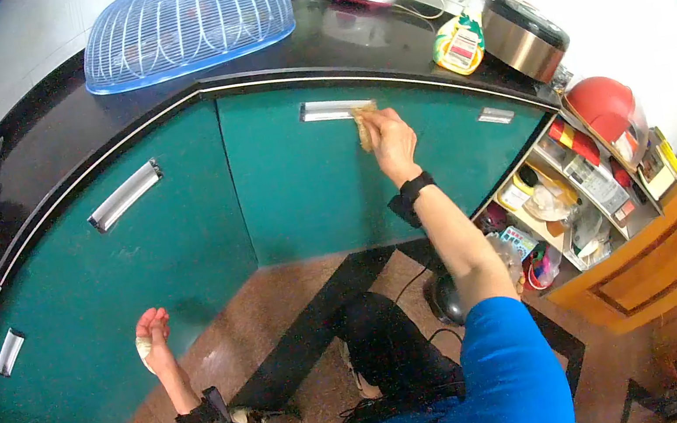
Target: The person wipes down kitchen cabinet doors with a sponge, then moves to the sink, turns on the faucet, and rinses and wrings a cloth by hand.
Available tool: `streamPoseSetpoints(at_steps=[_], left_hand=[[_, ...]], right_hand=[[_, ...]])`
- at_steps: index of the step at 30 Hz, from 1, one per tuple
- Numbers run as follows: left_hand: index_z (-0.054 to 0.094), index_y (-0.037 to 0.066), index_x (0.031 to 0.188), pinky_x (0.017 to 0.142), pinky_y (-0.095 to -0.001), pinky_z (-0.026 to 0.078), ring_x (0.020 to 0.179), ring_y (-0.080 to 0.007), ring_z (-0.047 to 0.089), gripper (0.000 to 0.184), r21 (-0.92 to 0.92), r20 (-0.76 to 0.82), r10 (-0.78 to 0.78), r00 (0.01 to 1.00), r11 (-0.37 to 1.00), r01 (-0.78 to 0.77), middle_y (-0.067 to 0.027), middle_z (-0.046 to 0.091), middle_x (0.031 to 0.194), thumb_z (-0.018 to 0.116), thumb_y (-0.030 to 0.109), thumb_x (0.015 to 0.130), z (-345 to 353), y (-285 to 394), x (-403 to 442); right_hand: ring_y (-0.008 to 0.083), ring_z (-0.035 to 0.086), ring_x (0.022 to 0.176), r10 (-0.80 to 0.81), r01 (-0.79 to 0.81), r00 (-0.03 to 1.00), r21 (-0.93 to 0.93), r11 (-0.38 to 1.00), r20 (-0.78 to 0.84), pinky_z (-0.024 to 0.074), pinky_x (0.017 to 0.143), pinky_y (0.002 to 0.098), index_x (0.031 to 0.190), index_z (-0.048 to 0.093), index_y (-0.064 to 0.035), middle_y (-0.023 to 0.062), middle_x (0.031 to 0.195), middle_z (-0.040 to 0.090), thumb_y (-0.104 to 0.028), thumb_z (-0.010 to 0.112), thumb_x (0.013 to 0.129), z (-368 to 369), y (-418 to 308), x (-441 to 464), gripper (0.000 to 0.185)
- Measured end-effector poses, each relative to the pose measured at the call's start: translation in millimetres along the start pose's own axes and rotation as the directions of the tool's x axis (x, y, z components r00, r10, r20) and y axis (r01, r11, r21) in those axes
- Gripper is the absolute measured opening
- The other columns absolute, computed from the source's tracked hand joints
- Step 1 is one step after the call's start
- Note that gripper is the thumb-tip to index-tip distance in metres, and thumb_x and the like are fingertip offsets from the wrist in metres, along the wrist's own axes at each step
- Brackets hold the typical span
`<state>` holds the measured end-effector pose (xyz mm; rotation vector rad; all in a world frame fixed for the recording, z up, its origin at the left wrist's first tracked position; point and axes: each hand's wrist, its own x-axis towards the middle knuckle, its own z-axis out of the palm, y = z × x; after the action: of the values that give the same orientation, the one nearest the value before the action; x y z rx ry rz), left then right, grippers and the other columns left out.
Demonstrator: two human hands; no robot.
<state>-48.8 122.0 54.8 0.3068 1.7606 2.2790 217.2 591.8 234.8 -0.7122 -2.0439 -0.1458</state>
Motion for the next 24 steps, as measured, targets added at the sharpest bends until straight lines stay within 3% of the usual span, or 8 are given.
streamPoseSetpoints(at_steps=[2,5,8,11,13,15,19,24], left_hand=[[0.06,0.001,0.122,0.096,-0.0304,0.047,0.103,-0.0167,0.064,0.026,0.005,-0.025,-0.001,1.0,1.0,0.001,-0.0101,0.069,0.114,0.06,0.016,0.1,-2.5,3.6,-0.3],[0.06,0.001,0.121,0.095,-0.0296,0.047,0.102,-0.0165,0.064,0.026,0.042,-0.016,-0.02,1.0,0.999,0.021,-0.0096,0.07,0.114,0.059,0.016,0.101,3.3,0.8,-0.3],[0.06,0.002,0.121,0.093,-0.0292,0.047,0.103,-0.0164,0.064,0.025,0.075,0.017,-0.039,0.999,0.996,0.037,-0.0091,0.07,0.113,0.058,0.017,0.101,13.4,-4.4,1.3],[0.06,0.001,0.121,0.094,-0.0296,0.048,0.103,-0.0164,0.064,0.025,0.053,0.054,-0.036,0.998,0.998,0.033,-0.0091,0.07,0.112,0.057,0.016,0.101,31.1,-0.5,-3.1],[0.06,0.001,0.121,0.094,-0.0302,0.048,0.103,-0.0165,0.064,0.024,0.044,0.05,-0.019,0.999,0.999,0.017,-0.0095,0.07,0.112,0.057,0.014,0.101,30.9,3.3,-7.2],[0.06,0.0,0.121,0.096,-0.0314,0.049,0.103,-0.0168,0.064,0.024,-0.023,0.081,0.023,0.996,1.0,-0.021,-0.0105,0.069,0.112,0.058,0.012,0.1,29.4,1.5,-6.2],[0.059,-0.001,0.122,0.098,-0.032,0.049,0.103,-0.0182,0.064,0.024,0.034,0.064,-0.007,0.998,0.999,0.005,-0.0115,0.069,0.112,0.057,0.01,0.1,20.6,-6.5,-2.3],[0.059,-0.001,0.121,0.096,-0.0327,0.049,0.103,-0.0184,0.064,0.024,0.036,0.108,-0.001,0.994,0.999,-0.003,-0.0121,0.069,0.113,0.055,0.01,0.1,35.0,-11.2,-4.9]], right_hand=[[0.0343,0.069,0.09,0.199,-0.2,0.978,-0.006,0.98,-0.066,0.0543,0.076,0.0436,0.102,0.077,-0.0141,0.011,0.102,0.071,-0.021,0.067,0.091,13.1,-13.2,-1.4,0.016],[0.0356,0.069,0.09,0.218,-0.217,0.968,0.027,0.976,-0.127,0.0543,0.079,0.0463,0.1,0.076,-0.012,0.0116,0.102,0.072,-0.022,0.068,0.09,36.4,-30.0,-2.0,0.016],[0.036,0.069,0.091,0.165,-0.165,0.986,-0.003,0.986,-0.02,0.0547,0.079,0.0465,0.101,0.076,-0.0144,0.0121,0.104,0.072,-0.024,0.066,0.091,56.4,-75.0,7.3,0.017],[0.0367,0.07,0.09,0.125,-0.126,0.992,0.061,0.99,0.011,0.055,0.078,0.0468,0.1,0.077,-0.0164,0.0132,0.103,0.072,-0.026,0.065,0.091,32.1,-65.4,8.5,0.017],[0.0378,0.069,0.087,0.107,-0.102,0.991,-0.064,0.993,0.078,0.055,0.076,0.0479,0.098,0.077,-0.015,0.0141,0.1,0.072,-0.023,0.067,0.09,14.0,-29.2,9.6,0.015],[0.0359,0.07,0.086,0.228,-0.208,0.968,-0.177,0.962,0.107,0.0556,0.075,0.0473,0.098,0.078,-0.0164,0.0124,0.098,0.073,-0.023,0.068,0.089,-8.6,-13.3,10.5,0.015],[0.0343,0.071,0.086,0.331,-0.338,0.937,-0.054,0.939,-0.111,0.0558,0.074,0.0465,0.098,0.077,-0.017,0.011,0.099,0.073,-0.025,0.066,0.09,27.8,-23.7,2.3,0.016],[0.035,0.071,0.086,0.229,-0.226,0.973,0.075,0.971,-0.026,0.0555,0.074,0.0458,0.098,0.076,-0.0129,0.0116,0.095,0.074,-0.023,0.066,0.09,45.6,-82.5,9.1,0.016]])
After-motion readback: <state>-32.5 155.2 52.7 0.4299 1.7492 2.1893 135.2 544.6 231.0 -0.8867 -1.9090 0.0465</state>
